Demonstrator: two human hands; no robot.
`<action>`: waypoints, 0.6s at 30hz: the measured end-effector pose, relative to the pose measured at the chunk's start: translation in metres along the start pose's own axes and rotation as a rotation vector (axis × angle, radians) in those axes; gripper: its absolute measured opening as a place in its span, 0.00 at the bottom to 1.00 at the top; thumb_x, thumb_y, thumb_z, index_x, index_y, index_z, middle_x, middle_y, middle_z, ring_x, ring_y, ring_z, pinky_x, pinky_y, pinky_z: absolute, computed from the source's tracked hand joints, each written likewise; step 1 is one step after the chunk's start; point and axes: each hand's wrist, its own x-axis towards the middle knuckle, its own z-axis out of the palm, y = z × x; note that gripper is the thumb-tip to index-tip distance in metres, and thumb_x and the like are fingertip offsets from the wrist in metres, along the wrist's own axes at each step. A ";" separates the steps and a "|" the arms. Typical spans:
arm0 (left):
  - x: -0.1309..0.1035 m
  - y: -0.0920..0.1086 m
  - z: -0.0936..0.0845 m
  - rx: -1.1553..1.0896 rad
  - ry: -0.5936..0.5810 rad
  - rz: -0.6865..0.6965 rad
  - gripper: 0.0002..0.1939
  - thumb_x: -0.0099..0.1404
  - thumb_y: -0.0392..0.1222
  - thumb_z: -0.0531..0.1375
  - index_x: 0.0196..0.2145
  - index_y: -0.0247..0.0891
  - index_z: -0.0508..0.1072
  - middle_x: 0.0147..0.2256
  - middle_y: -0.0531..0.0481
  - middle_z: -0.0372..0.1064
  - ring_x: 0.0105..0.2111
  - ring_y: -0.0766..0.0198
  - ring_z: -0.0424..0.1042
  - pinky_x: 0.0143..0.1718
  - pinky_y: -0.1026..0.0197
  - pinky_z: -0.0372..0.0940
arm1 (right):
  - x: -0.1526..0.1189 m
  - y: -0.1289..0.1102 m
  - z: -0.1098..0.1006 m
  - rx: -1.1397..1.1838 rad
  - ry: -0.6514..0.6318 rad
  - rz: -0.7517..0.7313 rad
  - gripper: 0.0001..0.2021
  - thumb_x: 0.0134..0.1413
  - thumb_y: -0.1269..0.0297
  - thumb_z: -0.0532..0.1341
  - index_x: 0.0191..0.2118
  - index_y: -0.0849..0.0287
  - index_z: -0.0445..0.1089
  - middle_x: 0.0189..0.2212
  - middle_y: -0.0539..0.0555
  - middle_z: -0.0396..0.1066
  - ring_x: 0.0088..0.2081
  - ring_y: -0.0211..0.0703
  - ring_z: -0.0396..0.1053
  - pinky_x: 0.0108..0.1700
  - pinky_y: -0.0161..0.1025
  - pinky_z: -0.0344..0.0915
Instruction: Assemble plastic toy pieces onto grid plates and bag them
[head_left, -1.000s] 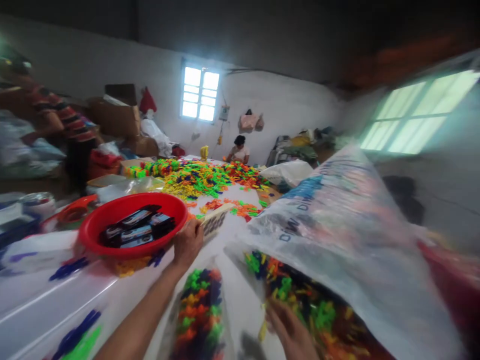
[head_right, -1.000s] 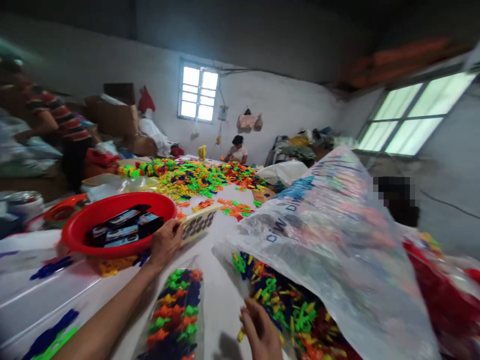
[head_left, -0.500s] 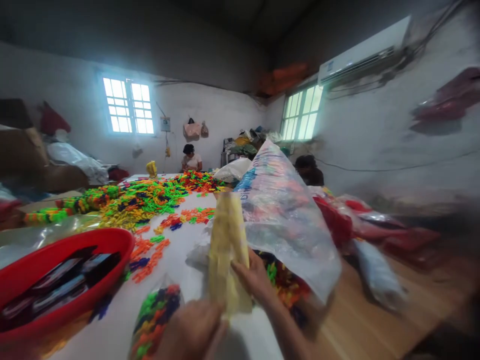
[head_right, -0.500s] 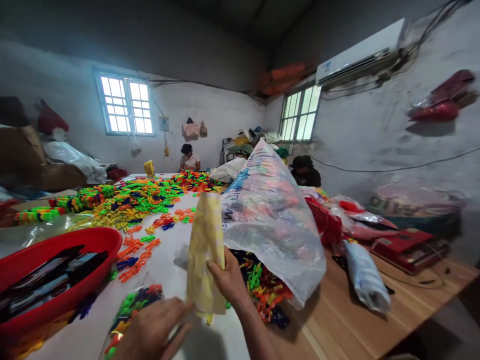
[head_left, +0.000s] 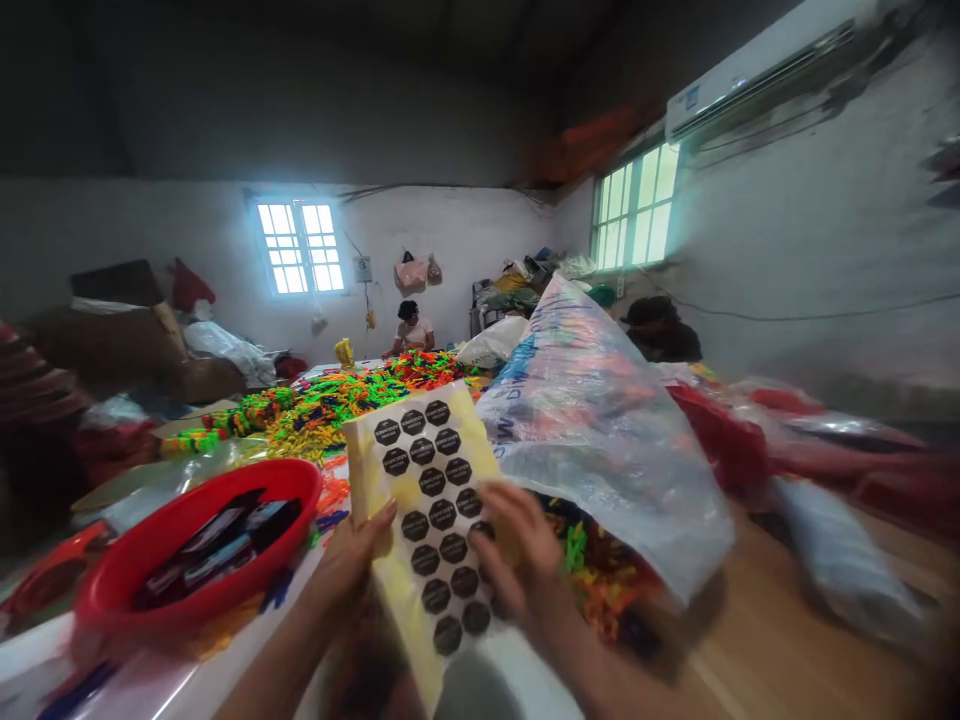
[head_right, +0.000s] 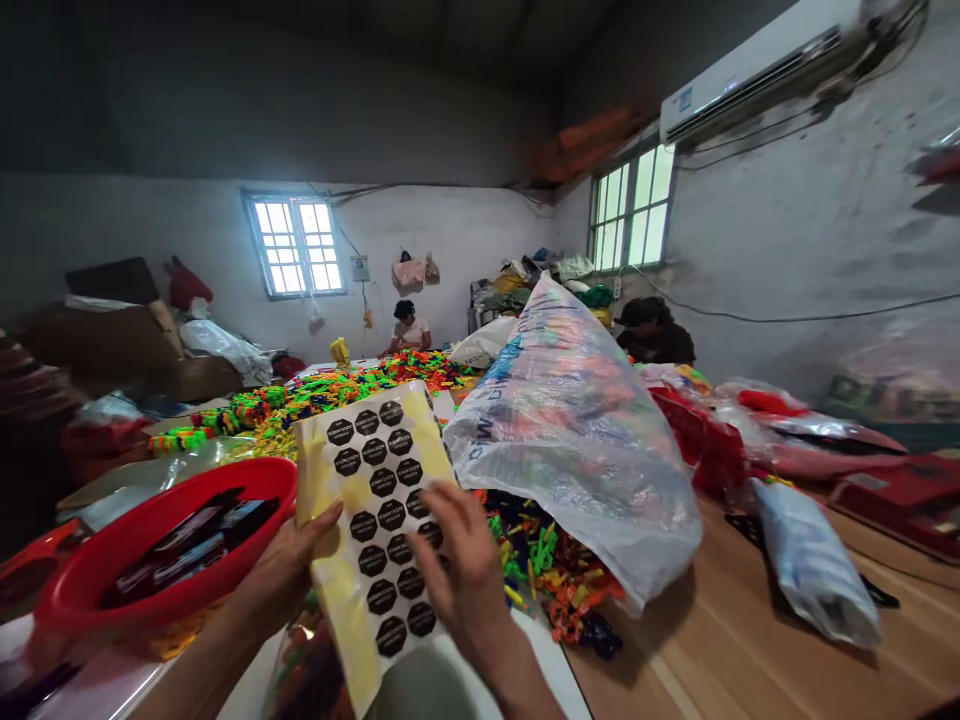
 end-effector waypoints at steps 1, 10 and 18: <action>-0.004 0.005 -0.002 -0.052 -0.031 -0.044 0.24 0.59 0.59 0.56 0.45 0.37 0.71 0.33 0.43 0.76 0.32 0.52 0.76 0.32 0.51 0.72 | 0.007 0.005 -0.009 -0.024 0.096 0.067 0.20 0.55 0.65 0.61 0.54 0.54 0.65 0.52 0.60 0.66 0.54 0.50 0.64 0.55 0.49 0.63; -0.025 0.026 0.013 -0.154 -0.064 -0.165 0.24 0.57 0.60 0.60 0.41 0.37 0.73 0.33 0.44 0.77 0.32 0.54 0.76 0.31 0.56 0.71 | 0.004 0.010 -0.005 0.226 0.041 0.460 0.20 0.48 0.59 0.65 0.47 0.58 0.69 0.40 0.57 0.72 0.41 0.47 0.71 0.41 0.42 0.70; -0.029 0.023 0.012 -0.393 -0.066 -0.171 0.27 0.63 0.58 0.55 0.49 0.34 0.70 0.41 0.40 0.76 0.38 0.53 0.76 0.38 0.55 0.71 | 0.006 0.015 0.004 0.547 0.002 0.641 0.27 0.47 0.58 0.65 0.54 0.57 0.62 0.47 0.59 0.72 0.48 0.51 0.70 0.51 0.49 0.67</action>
